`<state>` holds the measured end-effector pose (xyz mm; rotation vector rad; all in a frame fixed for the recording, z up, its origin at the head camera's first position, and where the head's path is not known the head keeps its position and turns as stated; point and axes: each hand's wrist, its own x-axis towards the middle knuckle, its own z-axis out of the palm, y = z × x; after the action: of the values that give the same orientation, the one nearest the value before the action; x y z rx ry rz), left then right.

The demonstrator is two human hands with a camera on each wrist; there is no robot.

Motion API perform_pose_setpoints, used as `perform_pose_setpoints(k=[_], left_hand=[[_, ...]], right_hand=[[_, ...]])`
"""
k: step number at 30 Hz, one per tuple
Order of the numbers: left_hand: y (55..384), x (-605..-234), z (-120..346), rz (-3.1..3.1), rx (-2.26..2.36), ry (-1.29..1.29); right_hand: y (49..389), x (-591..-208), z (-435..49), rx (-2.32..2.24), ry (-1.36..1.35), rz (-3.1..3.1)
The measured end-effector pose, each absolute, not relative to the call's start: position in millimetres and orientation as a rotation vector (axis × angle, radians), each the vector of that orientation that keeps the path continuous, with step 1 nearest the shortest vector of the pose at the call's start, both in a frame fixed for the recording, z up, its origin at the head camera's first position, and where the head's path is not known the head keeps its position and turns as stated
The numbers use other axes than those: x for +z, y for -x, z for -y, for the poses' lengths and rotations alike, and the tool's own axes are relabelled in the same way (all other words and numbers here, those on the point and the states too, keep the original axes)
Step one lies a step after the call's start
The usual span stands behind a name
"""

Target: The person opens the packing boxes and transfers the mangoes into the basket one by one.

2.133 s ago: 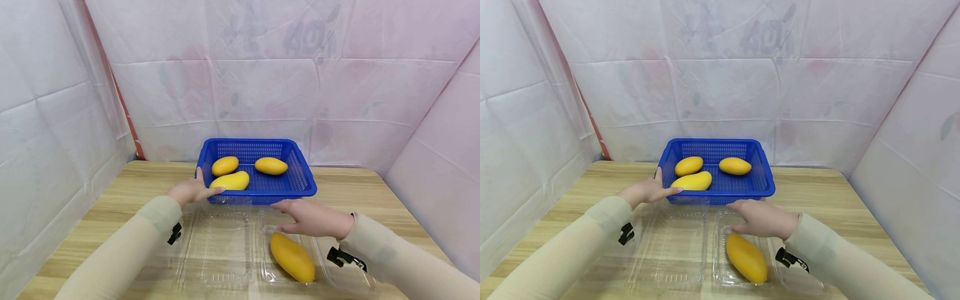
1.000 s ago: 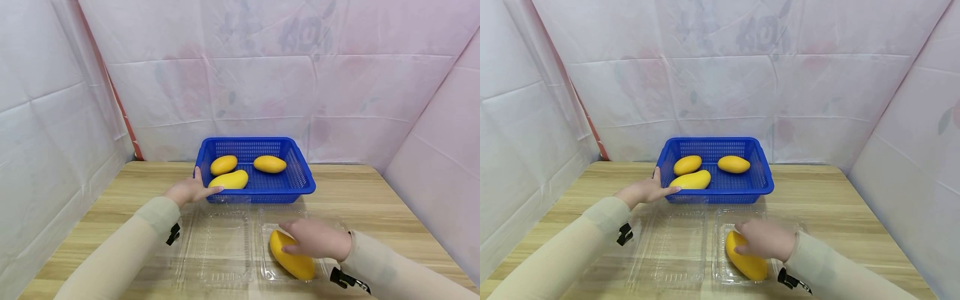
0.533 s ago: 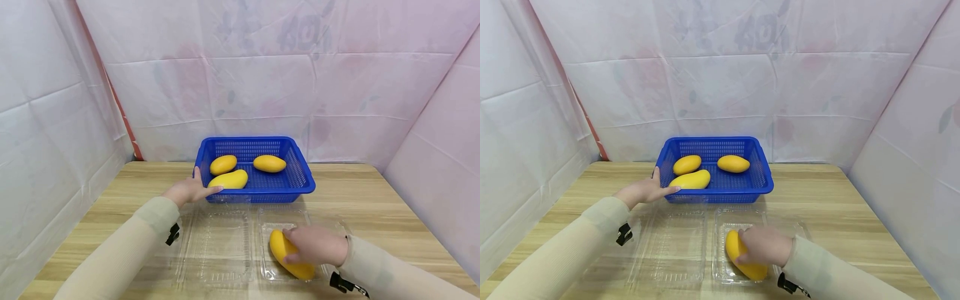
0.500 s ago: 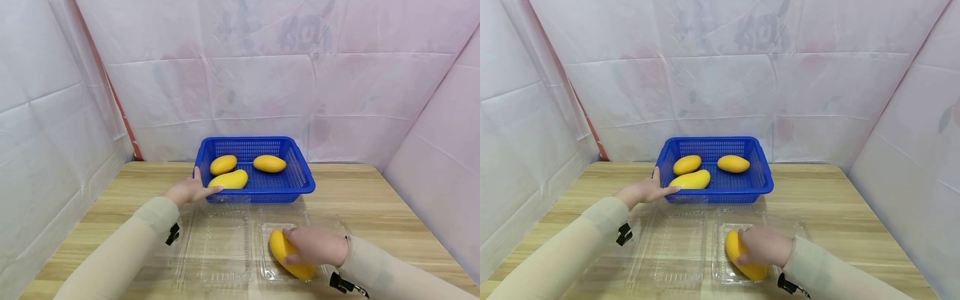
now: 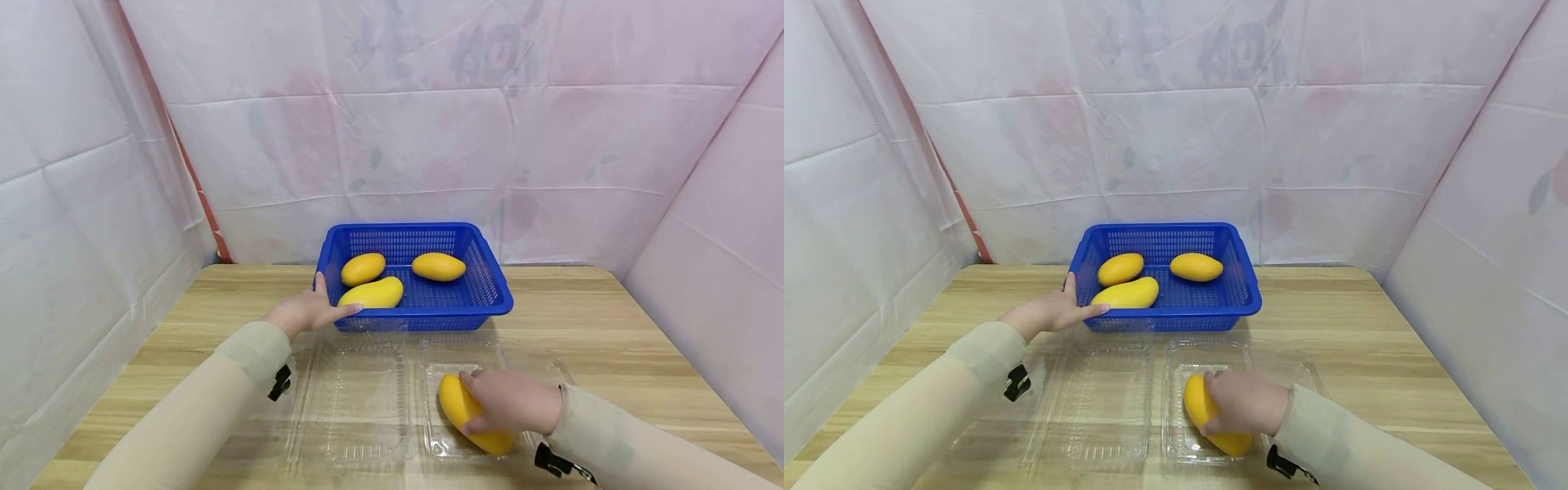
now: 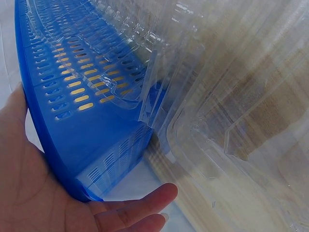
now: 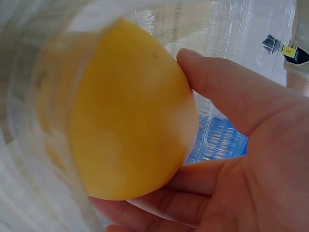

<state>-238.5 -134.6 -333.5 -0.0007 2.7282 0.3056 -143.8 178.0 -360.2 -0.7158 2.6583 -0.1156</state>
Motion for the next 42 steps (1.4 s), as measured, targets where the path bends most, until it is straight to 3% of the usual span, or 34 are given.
perform_pose_setpoints(k=[42], left_hand=[[240.0,-333.6,134.8,-2.717,0.305,0.015]], right_hand=[[152.2,-359.3,-176.6,-0.145,1.016,-2.705]])
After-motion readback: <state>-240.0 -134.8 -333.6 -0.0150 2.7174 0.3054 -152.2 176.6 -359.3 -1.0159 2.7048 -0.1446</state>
